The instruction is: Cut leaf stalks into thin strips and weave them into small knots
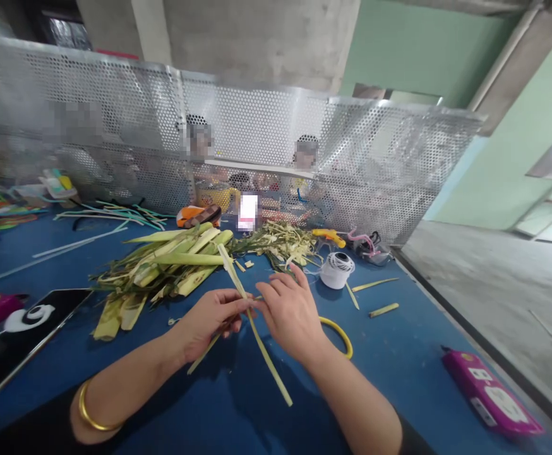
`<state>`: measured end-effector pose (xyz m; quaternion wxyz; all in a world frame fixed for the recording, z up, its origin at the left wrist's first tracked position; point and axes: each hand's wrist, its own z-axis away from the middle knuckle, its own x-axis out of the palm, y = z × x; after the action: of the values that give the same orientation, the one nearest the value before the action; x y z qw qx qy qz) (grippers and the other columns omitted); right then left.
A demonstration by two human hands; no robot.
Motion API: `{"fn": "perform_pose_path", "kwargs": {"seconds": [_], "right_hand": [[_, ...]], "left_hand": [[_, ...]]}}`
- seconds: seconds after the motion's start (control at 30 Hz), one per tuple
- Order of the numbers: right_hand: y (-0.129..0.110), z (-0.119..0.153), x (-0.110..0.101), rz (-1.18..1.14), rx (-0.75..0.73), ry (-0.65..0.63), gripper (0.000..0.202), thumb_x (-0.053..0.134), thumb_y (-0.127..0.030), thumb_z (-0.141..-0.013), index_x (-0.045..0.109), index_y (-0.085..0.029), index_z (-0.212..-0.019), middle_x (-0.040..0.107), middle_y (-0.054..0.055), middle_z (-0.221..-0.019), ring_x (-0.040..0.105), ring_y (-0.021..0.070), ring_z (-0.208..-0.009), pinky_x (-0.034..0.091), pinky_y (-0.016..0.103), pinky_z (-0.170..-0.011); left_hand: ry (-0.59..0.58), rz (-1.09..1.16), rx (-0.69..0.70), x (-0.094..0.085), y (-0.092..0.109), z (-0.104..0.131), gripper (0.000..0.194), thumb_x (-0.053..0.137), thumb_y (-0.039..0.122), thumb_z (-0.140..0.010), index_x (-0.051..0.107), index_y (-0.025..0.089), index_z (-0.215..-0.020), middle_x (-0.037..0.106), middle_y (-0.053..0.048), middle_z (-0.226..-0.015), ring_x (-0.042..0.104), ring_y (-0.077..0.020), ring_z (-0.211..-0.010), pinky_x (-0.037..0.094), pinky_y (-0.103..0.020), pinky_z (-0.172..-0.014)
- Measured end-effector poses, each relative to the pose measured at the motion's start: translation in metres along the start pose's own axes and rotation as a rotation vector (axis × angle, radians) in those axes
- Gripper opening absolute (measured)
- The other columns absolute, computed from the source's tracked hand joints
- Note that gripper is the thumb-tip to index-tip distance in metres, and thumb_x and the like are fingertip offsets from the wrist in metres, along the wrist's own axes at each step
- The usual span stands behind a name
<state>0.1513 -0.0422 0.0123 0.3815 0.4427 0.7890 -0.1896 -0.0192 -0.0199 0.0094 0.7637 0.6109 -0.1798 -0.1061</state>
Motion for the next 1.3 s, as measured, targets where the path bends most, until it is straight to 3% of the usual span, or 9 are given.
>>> {"fn": "perform_pose_path", "kwargs": {"seconds": [0.17, 0.27, 0.4, 0.57, 0.67, 0.77, 0.9, 1.03, 1.3], "right_hand": [[-0.002, 0.002, 0.004, -0.024, -0.02, -0.092, 0.029, 0.042, -0.02, -0.094, 0.063, -0.02, -0.074, 0.062, 0.0, -0.062, 0.057, 0.0158, -0.067, 0.029, 0.044, -0.103], [-0.003, 0.003, 0.0, 0.003, 0.031, -0.061, 0.03, 0.041, -0.035, -0.095, 0.063, -0.019, -0.105, 0.067, 0.006, -0.082, 0.059, 0.0213, -0.084, 0.03, 0.047, -0.102], [-0.002, 0.001, -0.011, 0.07, 0.161, 0.116, 0.07, 0.037, -0.061, -0.089, 0.04, -0.013, -0.139, 0.057, 0.018, -0.121, 0.048, 0.0324, -0.117, 0.027, 0.053, -0.104], [-0.001, 0.0, -0.005, -0.346, 0.466, -0.032, 0.04, 0.046, -0.052, -0.089, 0.069, -0.021, -0.1, 0.062, 0.006, -0.085, 0.058, 0.0194, -0.077, 0.045, 0.032, -0.07], [-0.004, 0.001, 0.008, -0.65, 0.605, -0.218, 0.029, 0.059, -0.047, -0.08, 0.068, -0.019, -0.081, 0.047, -0.003, -0.06, 0.044, 0.0118, -0.054, 0.034, 0.025, -0.05], [-0.009, 0.002, 0.013, -0.874, 0.647, -0.24, 0.029, 0.06, -0.042, -0.079, 0.055, -0.018, -0.063, 0.037, -0.006, -0.053, 0.035, 0.0094, -0.05, 0.029, 0.023, -0.047], [-0.019, 0.005, 0.003, -0.722, 0.549, -0.013, 0.024, 0.051, -0.035, -0.086, 0.049, -0.02, -0.067, 0.045, -0.005, -0.058, 0.039, 0.0098, -0.053, 0.034, 0.023, -0.051], [-0.024, 0.011, -0.001, -0.318, 0.25, 0.126, 0.015, 0.05, -0.026, -0.089, 0.053, -0.02, -0.076, 0.058, -0.002, -0.064, 0.051, 0.0116, -0.056, 0.035, 0.024, -0.056], [-0.026, 0.009, 0.005, -0.028, -0.151, 0.116, 0.019, 0.046, -0.015, -0.093, 0.055, -0.017, -0.076, 0.061, 0.002, -0.067, 0.054, 0.0145, -0.063, 0.033, 0.03, -0.066]], "left_hand": [[0.047, -0.04, 0.0, -0.003, -0.003, -0.005, 0.023, 0.073, 0.034, -0.067, 0.065, 0.012, -0.065, 0.065, -0.004, -0.063, 0.046, -0.0056, -0.042, 0.029, -0.018, -0.038], [0.088, -0.039, -0.02, -0.002, -0.006, -0.006, 0.023, 0.072, 0.033, -0.067, 0.063, 0.013, -0.064, 0.062, -0.002, -0.057, 0.047, -0.0061, -0.041, 0.029, -0.017, -0.038], [0.036, -0.115, -0.052, 0.002, -0.006, -0.004, 0.022, 0.069, 0.034, -0.07, 0.065, 0.012, -0.071, 0.067, -0.004, -0.065, 0.052, -0.0071, -0.044, 0.03, -0.017, -0.038], [-0.147, -0.305, -0.11, 0.007, -0.008, 0.002, 0.017, 0.066, 0.029, -0.07, 0.066, 0.013, -0.075, 0.072, -0.006, -0.073, 0.055, -0.0083, -0.042, 0.031, -0.018, -0.037], [-0.324, -0.411, -0.173, 0.011, -0.01, 0.007, 0.02, 0.065, 0.033, -0.071, 0.065, 0.013, -0.069, 0.072, -0.006, -0.074, 0.055, -0.0087, -0.042, 0.031, -0.019, -0.037], [-0.38, -0.491, -0.229, 0.014, -0.014, 0.009, 0.028, 0.064, 0.039, -0.072, 0.061, 0.014, -0.059, 0.07, -0.005, -0.067, 0.052, -0.0085, -0.037, 0.031, -0.02, -0.036], [-0.338, -0.455, -0.249, 0.013, -0.018, 0.005, 0.039, 0.06, 0.048, -0.074, 0.061, 0.013, -0.056, 0.066, -0.005, -0.058, 0.046, -0.0081, -0.032, 0.025, -0.022, -0.035], [-0.249, -0.098, -0.217, 0.008, -0.02, -0.001, 0.036, 0.064, 0.05, -0.069, 0.061, 0.014, -0.062, 0.067, -0.003, -0.063, 0.054, -0.0101, -0.041, 0.031, -0.022, -0.039], [0.023, 0.264, -0.177, 0.004, -0.017, -0.009, 0.018, 0.07, 0.029, -0.067, 0.062, 0.013, -0.068, 0.058, 0.001, -0.055, 0.052, -0.008, -0.046, 0.037, -0.019, -0.043]]}}
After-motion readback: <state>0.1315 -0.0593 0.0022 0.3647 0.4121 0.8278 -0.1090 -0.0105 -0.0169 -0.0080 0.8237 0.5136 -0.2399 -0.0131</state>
